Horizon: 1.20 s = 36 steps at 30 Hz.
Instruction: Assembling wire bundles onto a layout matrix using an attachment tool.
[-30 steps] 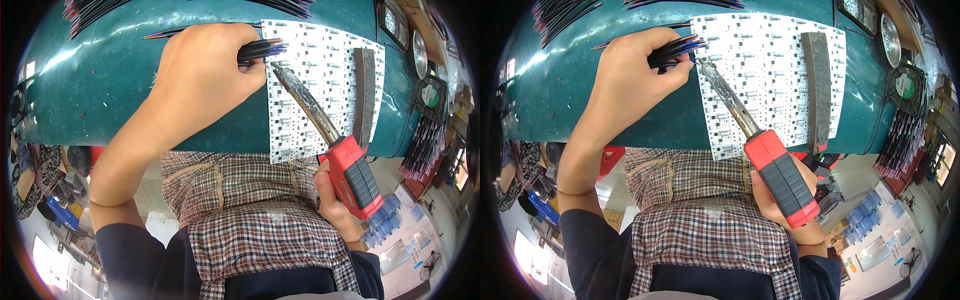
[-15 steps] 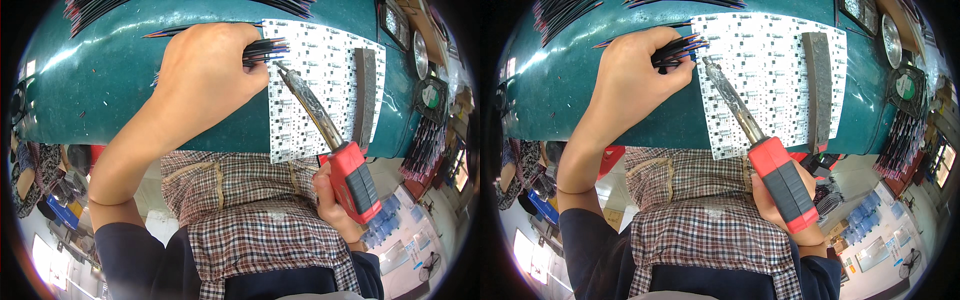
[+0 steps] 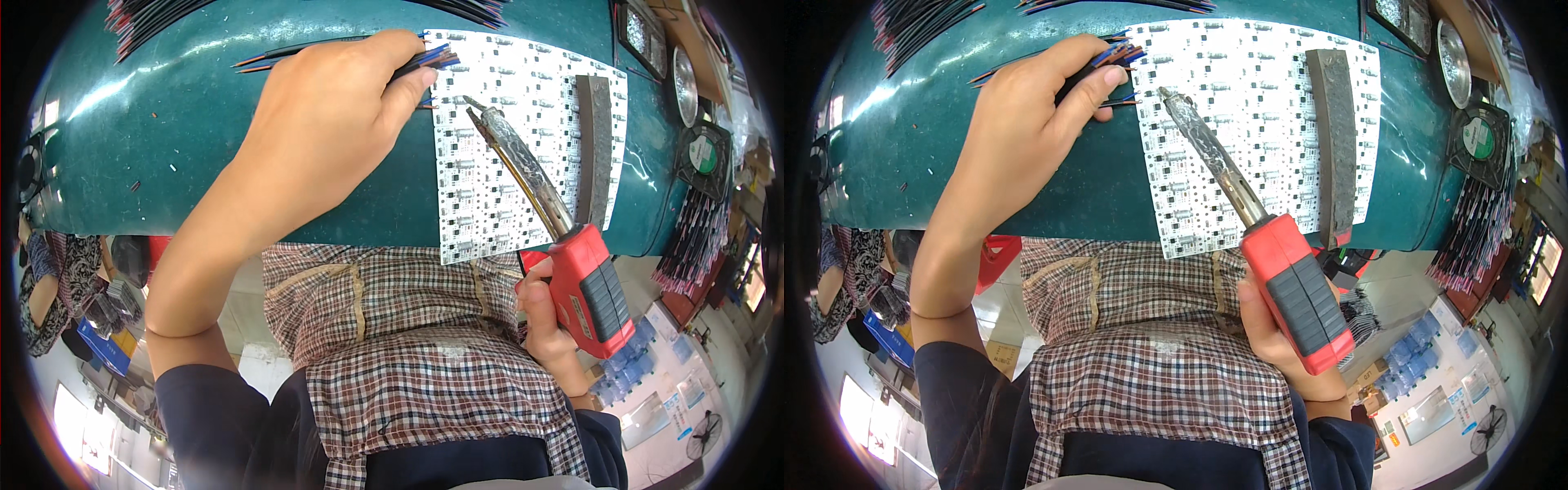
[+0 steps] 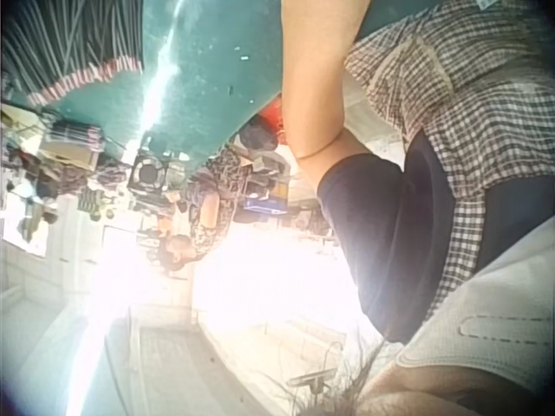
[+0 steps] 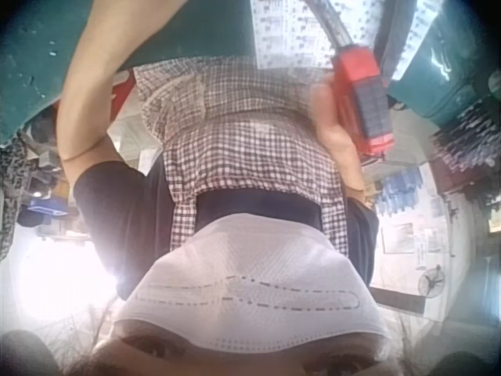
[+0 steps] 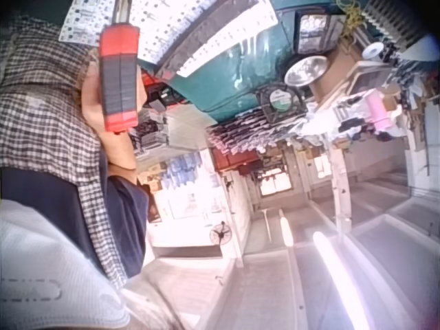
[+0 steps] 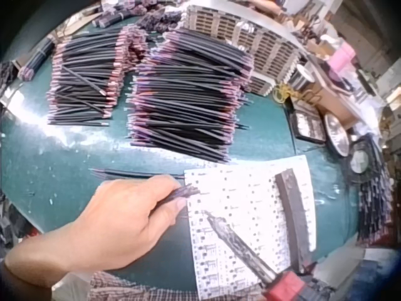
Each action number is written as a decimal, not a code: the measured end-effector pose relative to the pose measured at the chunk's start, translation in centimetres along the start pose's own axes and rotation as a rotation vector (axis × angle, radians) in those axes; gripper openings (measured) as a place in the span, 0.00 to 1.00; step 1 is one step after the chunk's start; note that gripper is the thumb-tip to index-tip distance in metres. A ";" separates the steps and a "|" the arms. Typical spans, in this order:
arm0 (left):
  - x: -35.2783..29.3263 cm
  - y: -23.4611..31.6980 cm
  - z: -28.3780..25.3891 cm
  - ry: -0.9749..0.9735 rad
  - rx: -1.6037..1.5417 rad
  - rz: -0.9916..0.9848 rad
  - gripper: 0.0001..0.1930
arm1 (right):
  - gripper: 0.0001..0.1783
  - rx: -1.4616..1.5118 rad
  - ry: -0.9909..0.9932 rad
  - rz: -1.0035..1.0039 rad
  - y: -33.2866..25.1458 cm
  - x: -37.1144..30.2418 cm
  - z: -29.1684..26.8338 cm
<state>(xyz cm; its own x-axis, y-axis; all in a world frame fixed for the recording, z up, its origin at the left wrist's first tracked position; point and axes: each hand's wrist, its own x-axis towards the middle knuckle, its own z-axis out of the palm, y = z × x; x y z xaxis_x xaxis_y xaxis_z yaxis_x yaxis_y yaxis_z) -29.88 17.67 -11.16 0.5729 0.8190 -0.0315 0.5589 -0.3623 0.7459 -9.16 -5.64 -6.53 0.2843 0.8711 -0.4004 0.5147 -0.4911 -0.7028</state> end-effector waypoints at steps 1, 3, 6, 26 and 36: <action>0.0 0.0 -0.1 -0.001 0.000 0.001 0.12 | 0.14 0.001 0.001 0.001 0.1 0.1 -0.1; 0.0 -0.1 -0.6 0.265 0.281 0.271 0.11 | 0.08 -0.098 -0.051 -0.187 0.3 0.3 -0.4; -0.3 1.1 -1.5 0.281 0.227 0.197 0.09 | 0.13 -0.051 -0.074 -0.029 0.0 -0.3 -1.2; -2.9 0.7 2.2 0.164 0.048 0.004 0.07 | 0.15 -0.143 -0.007 -0.302 0.8 0.5 0.9; -2.9 0.7 2.2 0.173 0.072 0.016 0.07 | 0.15 -0.181 -0.059 -0.209 1.3 -0.6 0.2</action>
<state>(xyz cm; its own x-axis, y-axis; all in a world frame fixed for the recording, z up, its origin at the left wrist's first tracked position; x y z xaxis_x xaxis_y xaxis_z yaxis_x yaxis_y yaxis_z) -29.83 14.10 -12.02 0.4741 0.8748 0.0995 0.5957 -0.4019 0.6954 -8.82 -6.75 -7.31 0.1121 0.9490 -0.2948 0.6946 -0.2870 -0.6597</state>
